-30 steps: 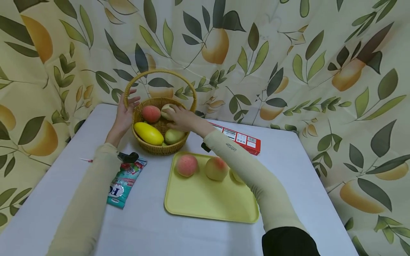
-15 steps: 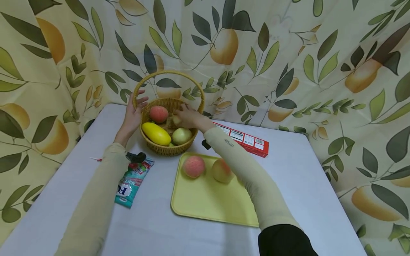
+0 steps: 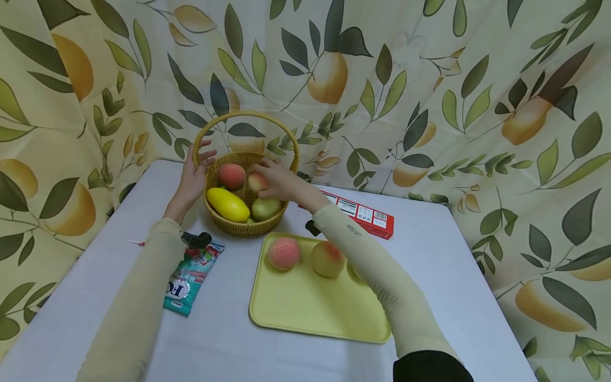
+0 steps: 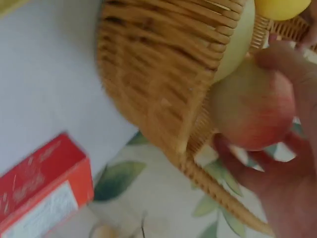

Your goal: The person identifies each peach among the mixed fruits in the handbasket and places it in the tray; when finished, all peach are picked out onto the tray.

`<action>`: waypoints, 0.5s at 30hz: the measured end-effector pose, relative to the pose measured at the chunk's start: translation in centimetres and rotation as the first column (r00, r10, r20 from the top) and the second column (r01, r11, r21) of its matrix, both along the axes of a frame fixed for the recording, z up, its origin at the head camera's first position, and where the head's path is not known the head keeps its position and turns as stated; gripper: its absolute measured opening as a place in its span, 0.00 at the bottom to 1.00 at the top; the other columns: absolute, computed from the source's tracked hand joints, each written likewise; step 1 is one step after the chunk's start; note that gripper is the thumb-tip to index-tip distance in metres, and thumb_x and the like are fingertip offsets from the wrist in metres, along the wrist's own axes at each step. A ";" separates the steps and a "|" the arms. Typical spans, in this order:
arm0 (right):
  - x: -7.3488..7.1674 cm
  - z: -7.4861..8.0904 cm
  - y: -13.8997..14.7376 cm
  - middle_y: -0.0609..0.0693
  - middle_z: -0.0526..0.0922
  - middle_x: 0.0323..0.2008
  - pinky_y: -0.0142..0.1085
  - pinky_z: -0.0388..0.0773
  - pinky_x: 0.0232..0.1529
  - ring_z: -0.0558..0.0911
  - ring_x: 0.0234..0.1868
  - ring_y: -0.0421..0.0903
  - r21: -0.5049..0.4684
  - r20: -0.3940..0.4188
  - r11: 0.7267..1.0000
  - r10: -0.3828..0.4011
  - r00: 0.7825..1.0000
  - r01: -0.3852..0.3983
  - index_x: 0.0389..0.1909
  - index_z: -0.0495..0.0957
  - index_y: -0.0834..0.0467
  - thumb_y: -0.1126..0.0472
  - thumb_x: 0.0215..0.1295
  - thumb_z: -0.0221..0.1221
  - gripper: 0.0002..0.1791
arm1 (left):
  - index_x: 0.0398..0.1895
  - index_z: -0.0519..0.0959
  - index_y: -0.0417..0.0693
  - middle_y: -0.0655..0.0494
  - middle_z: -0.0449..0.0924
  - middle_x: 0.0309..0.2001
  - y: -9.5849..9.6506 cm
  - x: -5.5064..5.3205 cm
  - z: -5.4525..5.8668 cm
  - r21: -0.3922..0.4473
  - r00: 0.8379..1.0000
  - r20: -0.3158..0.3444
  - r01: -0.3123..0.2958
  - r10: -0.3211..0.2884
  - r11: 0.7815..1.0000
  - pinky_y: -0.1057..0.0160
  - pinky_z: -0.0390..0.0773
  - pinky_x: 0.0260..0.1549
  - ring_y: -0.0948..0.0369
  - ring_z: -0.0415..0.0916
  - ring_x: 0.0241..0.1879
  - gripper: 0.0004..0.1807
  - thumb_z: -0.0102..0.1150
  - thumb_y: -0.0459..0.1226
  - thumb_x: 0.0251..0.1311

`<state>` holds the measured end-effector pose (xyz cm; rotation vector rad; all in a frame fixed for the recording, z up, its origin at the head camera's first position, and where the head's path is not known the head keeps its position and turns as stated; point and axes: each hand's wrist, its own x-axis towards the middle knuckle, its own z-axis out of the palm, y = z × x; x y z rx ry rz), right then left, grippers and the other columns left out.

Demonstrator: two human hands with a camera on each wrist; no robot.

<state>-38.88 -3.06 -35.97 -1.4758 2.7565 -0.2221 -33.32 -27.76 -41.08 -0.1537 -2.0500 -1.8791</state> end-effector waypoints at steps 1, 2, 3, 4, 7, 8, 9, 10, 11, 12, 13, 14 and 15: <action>0.5 0.2 0.4 0.55 0.73 0.67 0.50 0.58 0.77 0.69 0.71 0.53 -0.026 -0.015 1.000 0.014 1.000 -0.015 0.68 0.72 0.52 0.55 0.64 0.64 0.31 | 0.76 0.56 0.52 0.30 0.63 0.73 0.0 0.0 0.1 0.002 1.000 0.000 0.004 -0.004 1.000 0.38 0.58 0.77 0.35 0.62 0.74 0.26 0.30 0.28 0.79; 1.1 0.4 0.9 0.54 0.73 0.68 0.50 0.59 0.77 0.68 0.72 0.53 -0.047 -0.026 0.999 0.020 0.999 -0.021 0.69 0.72 0.52 0.55 0.64 0.64 0.31 | 0.76 0.56 0.52 0.30 0.63 0.73 0.1 0.0 0.1 0.001 1.000 -0.001 0.007 -0.007 1.000 0.38 0.58 0.77 0.35 0.62 0.74 0.26 0.30 0.28 0.79; 1.7 0.7 1.4 0.53 0.73 0.68 0.49 0.60 0.77 0.68 0.72 0.53 -0.067 -0.031 0.997 0.020 0.999 -0.022 0.69 0.71 0.51 0.54 0.65 0.63 0.31 | 0.76 0.56 0.52 0.30 0.63 0.73 0.1 0.0 0.1 -0.001 1.000 -0.002 0.006 -0.006 1.000 0.38 0.59 0.77 0.35 0.63 0.73 0.26 0.30 0.28 0.79; 2.3 0.9 1.9 0.53 0.72 0.68 0.49 0.62 0.77 0.68 0.72 0.54 -0.089 -0.035 0.996 0.020 0.999 -0.023 0.70 0.70 0.51 0.53 0.65 0.62 0.31 | 0.77 0.56 0.51 0.30 0.63 0.73 0.1 0.0 0.1 -0.006 1.000 -0.004 0.004 -0.004 1.000 0.38 0.59 0.77 0.35 0.63 0.73 0.26 0.30 0.28 0.79; 4.2 1.4 3.2 0.53 0.72 0.68 0.48 0.67 0.74 0.68 0.71 0.54 -0.156 -0.020 0.987 0.022 1.000 -0.025 0.70 0.68 0.53 0.51 0.65 0.62 0.32 | 0.76 0.57 0.52 0.29 0.64 0.72 0.0 0.2 0.1 -0.016 1.000 -0.008 -0.006 0.006 1.000 0.38 0.60 0.77 0.35 0.64 0.72 0.26 0.29 0.27 0.79; 4.8 1.6 3.6 0.53 0.72 0.68 0.48 0.69 0.72 0.69 0.69 0.54 -0.169 -0.022 0.985 0.015 1.000 -0.019 0.69 0.68 0.53 0.50 0.66 0.63 0.33 | 0.76 0.57 0.52 0.29 0.64 0.72 -0.1 0.2 0.1 -0.017 1.000 -0.008 -0.007 0.007 1.000 0.38 0.60 0.77 0.35 0.64 0.72 0.27 0.29 0.27 0.79; 5.4 1.9 4.0 0.53 0.72 0.67 0.47 0.70 0.70 0.69 0.68 0.53 -0.180 -0.030 0.984 0.013 0.999 -0.018 0.69 0.68 0.53 0.49 0.66 0.63 0.33 | 0.76 0.57 0.52 0.30 0.64 0.72 -0.1 0.2 0.1 -0.013 1.000 -0.007 -0.007 0.007 1.000 0.39 0.60 0.77 0.35 0.64 0.72 0.27 0.29 0.26 0.79; 5.9 2.1 4.5 0.53 0.72 0.66 0.47 0.71 0.69 0.70 0.67 0.53 -0.189 -0.039 0.982 0.013 0.999 -0.020 0.68 0.68 0.53 0.48 0.65 0.64 0.33 | 0.76 0.57 0.53 0.30 0.64 0.72 -0.1 0.2 0.1 -0.008 1.000 -0.008 -0.004 0.004 1.000 0.39 0.59 0.77 0.36 0.64 0.72 0.27 0.29 0.26 0.79; 6.5 2.3 4.9 0.53 0.73 0.65 0.47 0.72 0.67 0.70 0.65 0.53 -0.197 -0.050 0.980 0.012 0.999 -0.022 0.68 0.68 0.53 0.47 0.65 0.64 0.33 | 0.76 0.57 0.53 0.30 0.64 0.72 -0.1 0.2 0.1 -0.006 1.000 -0.008 -0.002 0.002 1.000 0.39 0.59 0.77 0.36 0.64 0.73 0.27 0.29 0.27 0.79; 7.1 2.6 5.4 0.53 0.73 0.63 0.47 0.72 0.66 0.70 0.64 0.52 -0.207 -0.059 0.978 0.012 0.998 -0.024 0.67 0.69 0.52 0.47 0.64 0.65 0.33 | 0.76 0.57 0.54 0.30 0.64 0.72 -0.1 0.2 0.1 -0.003 1.000 -0.009 0.001 -0.001 1.000 0.39 0.59 0.77 0.37 0.64 0.73 0.27 0.29 0.27 0.79; 7.7 2.8 5.9 0.52 0.74 0.62 0.47 0.72 0.65 0.70 0.63 0.52 -0.216 -0.071 0.976 0.011 0.997 -0.026 0.66 0.70 0.52 0.46 0.63 0.65 0.32 | 0.76 0.57 0.54 0.31 0.64 0.72 -0.1 0.2 0.1 -0.002 1.000 -0.011 0.004 -0.004 1.000 0.39 0.59 0.77 0.37 0.64 0.73 0.27 0.30 0.28 0.79; 8.2 2.9 6.4 0.52 0.74 0.61 0.48 0.73 0.64 0.70 0.63 0.52 -0.227 -0.079 0.973 0.015 0.997 -0.033 0.65 0.71 0.51 0.46 0.62 0.66 0.32 | 0.76 0.57 0.55 0.31 0.64 0.72 -0.1 0.2 0.0 -0.006 1.000 -0.010 0.004 -0.004 1.000 0.39 0.60 0.77 0.37 0.64 0.73 0.27 0.30 0.28 0.80; 8.9 3.0 6.9 0.52 0.74 0.60 0.48 0.73 0.64 0.70 0.63 0.52 -0.242 -0.077 0.969 0.028 0.997 -0.046 0.65 0.71 0.51 0.47 0.61 0.66 0.32 | 0.77 0.57 0.55 0.31 0.64 0.72 0.0 0.3 -0.1 -0.009 1.000 -0.008 -0.001 0.001 1.000 0.39 0.60 0.77 0.37 0.64 0.73 0.27 0.30 0.29 0.80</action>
